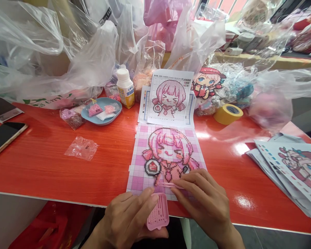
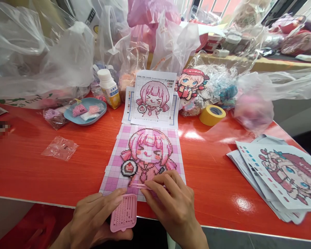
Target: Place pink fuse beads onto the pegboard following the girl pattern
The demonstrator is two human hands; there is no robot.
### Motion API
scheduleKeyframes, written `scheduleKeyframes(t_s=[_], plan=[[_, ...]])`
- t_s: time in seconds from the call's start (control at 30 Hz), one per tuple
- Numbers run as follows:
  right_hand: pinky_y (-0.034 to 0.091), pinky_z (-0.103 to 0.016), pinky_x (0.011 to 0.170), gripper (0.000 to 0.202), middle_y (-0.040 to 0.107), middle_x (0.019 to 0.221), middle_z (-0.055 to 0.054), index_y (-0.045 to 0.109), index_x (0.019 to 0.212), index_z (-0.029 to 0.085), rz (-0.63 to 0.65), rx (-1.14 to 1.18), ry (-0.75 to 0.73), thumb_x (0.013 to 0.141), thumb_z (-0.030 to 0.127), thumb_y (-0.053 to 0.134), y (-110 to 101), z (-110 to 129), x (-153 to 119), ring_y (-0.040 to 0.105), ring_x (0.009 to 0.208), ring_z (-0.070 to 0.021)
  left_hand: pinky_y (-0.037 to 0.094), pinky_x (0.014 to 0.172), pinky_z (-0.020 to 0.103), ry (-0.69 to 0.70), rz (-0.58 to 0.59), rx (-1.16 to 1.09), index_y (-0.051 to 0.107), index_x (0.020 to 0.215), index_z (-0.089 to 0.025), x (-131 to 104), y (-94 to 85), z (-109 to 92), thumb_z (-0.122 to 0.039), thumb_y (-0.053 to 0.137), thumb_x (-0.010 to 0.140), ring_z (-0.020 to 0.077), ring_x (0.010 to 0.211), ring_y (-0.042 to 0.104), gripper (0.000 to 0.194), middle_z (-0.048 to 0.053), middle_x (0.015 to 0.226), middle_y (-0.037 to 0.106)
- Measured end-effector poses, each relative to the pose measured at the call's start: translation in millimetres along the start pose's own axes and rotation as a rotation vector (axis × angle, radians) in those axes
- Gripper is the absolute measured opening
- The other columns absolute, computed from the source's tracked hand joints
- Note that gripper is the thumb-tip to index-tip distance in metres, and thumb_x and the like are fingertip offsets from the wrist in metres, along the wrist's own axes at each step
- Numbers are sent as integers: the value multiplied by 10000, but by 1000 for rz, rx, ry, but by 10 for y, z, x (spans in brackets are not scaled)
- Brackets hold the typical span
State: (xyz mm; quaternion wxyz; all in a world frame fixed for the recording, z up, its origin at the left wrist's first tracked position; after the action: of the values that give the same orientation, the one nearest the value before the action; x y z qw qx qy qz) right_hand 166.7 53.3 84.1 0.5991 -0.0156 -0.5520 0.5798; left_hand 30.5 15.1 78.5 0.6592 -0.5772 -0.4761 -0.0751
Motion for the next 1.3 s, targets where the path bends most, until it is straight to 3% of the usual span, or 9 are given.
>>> scheduleKeyframes(t_s=[0.43, 0.67, 1.03, 1.2, 1.3], plan=[[497, -265, 589, 50, 620, 723, -10, 647, 860, 189, 59, 145, -17, 821, 165, 666, 23, 29, -14, 545, 692, -124, 601, 723, 227, -68, -3, -84, 352, 1398, -59, -41, 17, 84, -440, 660, 832, 205, 851, 740, 749, 151, 927, 752], [509, -269, 632, 70, 627, 759, -20, 648, 902, 174, 95, 138, -40, 837, 149, 648, 63, 51, -14, 555, 734, -128, 593, 659, 211, -51, -24, -57, 396, 1354, -24, -24, 1, 67, -434, 667, 829, 200, 817, 743, 719, 161, 893, 753], [516, -275, 638, 72, 630, 765, -18, 643, 902, 190, 121, 108, -36, 840, 152, 639, 90, 48, -27, 565, 740, -132, 582, 622, 200, -81, -10, -44, 375, 1389, -78, -27, 11, 82, -484, 648, 828, 175, 736, 744, 744, 118, 906, 760], [508, -272, 623, 74, 623, 742, -19, 641, 887, 180, 45, 110, -31, 833, 130, 643, -7, 42, -3, 549, 715, -128, 579, 626, 209, -79, -12, -67, 409, 1345, -79, -14, 3, 85, -465, 649, 839, 182, 787, 745, 680, 129, 913, 757], [496, -263, 599, 103, 615, 727, -22, 648, 893, 176, -19, 58, -3, 822, 101, 645, -66, 8, 9, 542, 714, -131, 571, 608, 208, -48, -13, -46, 493, 1219, -45, -1, -11, 49, -459, 661, 832, 181, 803, 742, 591, 151, 890, 755]])
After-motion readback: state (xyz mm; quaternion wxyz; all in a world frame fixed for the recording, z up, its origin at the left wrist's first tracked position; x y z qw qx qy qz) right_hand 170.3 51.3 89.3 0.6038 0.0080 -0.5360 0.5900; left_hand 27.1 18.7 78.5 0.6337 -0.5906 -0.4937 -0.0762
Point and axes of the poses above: each hand's wrist, its own x-axis towards the middle knuckle, its own y-axis out of the palm, z = x × y, the point moved 10 cm from there along x, towards the middle knuckle
